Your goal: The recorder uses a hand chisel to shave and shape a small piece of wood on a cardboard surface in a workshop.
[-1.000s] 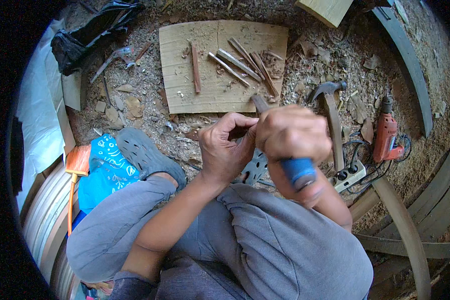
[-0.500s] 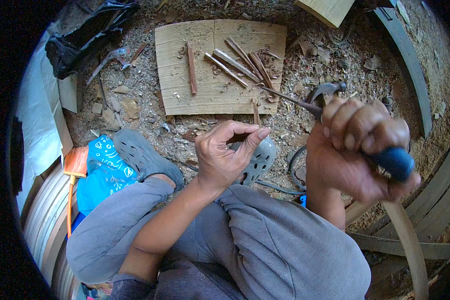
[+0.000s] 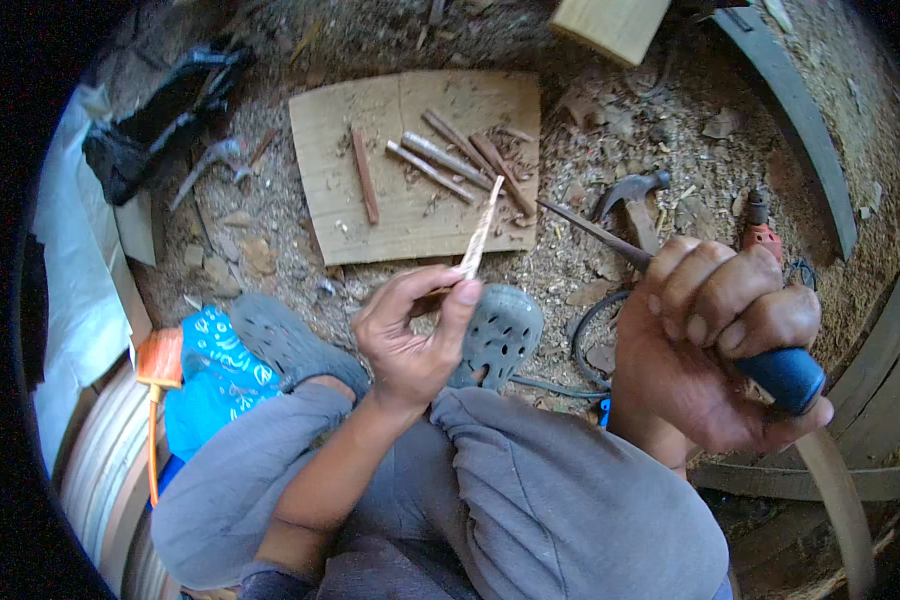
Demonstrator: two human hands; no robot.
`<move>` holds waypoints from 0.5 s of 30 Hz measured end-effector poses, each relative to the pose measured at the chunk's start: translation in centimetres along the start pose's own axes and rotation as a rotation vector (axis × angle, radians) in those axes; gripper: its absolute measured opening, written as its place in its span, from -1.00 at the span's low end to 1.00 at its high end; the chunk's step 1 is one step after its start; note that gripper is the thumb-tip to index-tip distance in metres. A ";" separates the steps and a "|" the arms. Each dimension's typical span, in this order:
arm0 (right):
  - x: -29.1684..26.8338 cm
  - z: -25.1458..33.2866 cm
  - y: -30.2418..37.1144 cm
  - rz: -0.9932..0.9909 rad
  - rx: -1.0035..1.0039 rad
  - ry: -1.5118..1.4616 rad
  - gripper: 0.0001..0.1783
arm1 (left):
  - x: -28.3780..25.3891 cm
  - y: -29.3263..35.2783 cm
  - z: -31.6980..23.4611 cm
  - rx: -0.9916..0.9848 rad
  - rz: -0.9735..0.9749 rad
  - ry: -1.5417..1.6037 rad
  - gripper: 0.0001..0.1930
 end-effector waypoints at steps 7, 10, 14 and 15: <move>-3.4 -2.3 -0.3 0.006 0.332 0.375 -0.18 | -1.5 0.1 1.9 -0.259 -0.124 0.419 -0.85; 0.3 -2.4 -0.5 0.263 0.553 0.607 -0.68 | -1.8 -0.2 1.8 -0.270 -0.146 0.418 -0.86; 1.9 -3.7 0.8 0.336 0.569 0.615 -0.68 | -1.3 -0.3 2.3 -0.261 -0.092 0.435 -0.84; 2.0 -4.0 1.4 0.300 0.561 0.548 -0.74 | -1.2 -0.3 2.4 -0.245 -0.083 0.453 -0.84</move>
Point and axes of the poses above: each hand's wrist, its own y-axis away from the middle knuckle, its own x-axis out of the palm, z = x × y, the point moved 2 cm from there along -y, towards the middle knuckle, and after that the axes turned 10 degrees about y, right-handed, at the moved point
